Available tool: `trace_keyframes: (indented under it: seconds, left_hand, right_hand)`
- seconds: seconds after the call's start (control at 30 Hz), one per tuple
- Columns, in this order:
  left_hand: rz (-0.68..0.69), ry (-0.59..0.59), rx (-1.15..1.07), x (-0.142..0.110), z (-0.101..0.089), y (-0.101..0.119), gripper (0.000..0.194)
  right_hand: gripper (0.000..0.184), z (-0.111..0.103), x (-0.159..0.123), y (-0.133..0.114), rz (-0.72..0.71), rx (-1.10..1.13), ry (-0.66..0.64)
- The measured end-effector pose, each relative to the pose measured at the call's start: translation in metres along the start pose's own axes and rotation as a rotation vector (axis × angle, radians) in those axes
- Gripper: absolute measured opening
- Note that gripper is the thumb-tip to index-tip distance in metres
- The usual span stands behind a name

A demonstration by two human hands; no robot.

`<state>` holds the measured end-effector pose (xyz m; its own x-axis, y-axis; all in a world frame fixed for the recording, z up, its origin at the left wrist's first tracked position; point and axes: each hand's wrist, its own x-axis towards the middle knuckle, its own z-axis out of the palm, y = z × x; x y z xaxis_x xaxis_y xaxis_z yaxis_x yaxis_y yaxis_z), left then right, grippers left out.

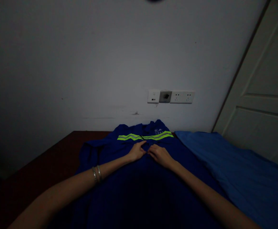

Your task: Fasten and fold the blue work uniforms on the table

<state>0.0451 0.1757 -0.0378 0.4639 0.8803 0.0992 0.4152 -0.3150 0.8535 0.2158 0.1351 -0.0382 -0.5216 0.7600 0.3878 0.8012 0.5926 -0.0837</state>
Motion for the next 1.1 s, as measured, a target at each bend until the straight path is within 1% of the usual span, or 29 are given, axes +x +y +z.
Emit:
trace_keyframes:
  seconds: [0.13, 0.33, 0.53, 0.7, 0.77, 0.87, 0.93, 1.03, 1.1]
  left_hand:
    - [-0.015, 0.019, 0.014, -0.003, 0.000, 0.003, 0.069]
    - [-0.074, 0.030, -0.023, -0.003, -0.001, 0.002, 0.067]
    - [-0.086, 0.046, 0.019, -0.001, -0.001, 0.000, 0.065]
    - [-0.071, 0.050, 0.061, 0.001, 0.000, -0.005, 0.064]
    - [-0.007, 0.047, 0.081, 0.001, -0.001, -0.007, 0.059]
    - [0.181, 0.075, 0.201, -0.002, -0.005, -0.007, 0.048]
    - [0.278, 0.090, 0.303, -0.005, -0.008, -0.006, 0.037]
    - [0.326, 0.058, 0.386, -0.008, -0.011, -0.005, 0.018]
    - [0.335, 0.016, 0.402, -0.009, -0.012, -0.006, 0.017]
  right_hand:
    - [0.014, 0.002, -0.001, 0.000, -0.012, -0.001, 0.026]
    - [0.014, 0.002, -0.002, 0.003, -0.042, 0.010, 0.068]
    - [0.016, 0.003, -0.003, 0.002, -0.099, -0.034, 0.120]
    - [0.017, 0.007, -0.005, 0.004, -0.156, -0.100, 0.158]
    - [0.017, 0.007, -0.006, 0.005, -0.170, -0.124, 0.168]
    - [0.017, 0.007, -0.008, 0.007, -0.202, -0.154, 0.181]
    - [0.017, 0.006, -0.008, 0.008, -0.219, -0.164, 0.188]
    - [0.018, 0.005, -0.008, 0.008, -0.233, -0.164, 0.200]
    - [0.019, 0.004, -0.007, 0.007, -0.232, -0.160, 0.207]
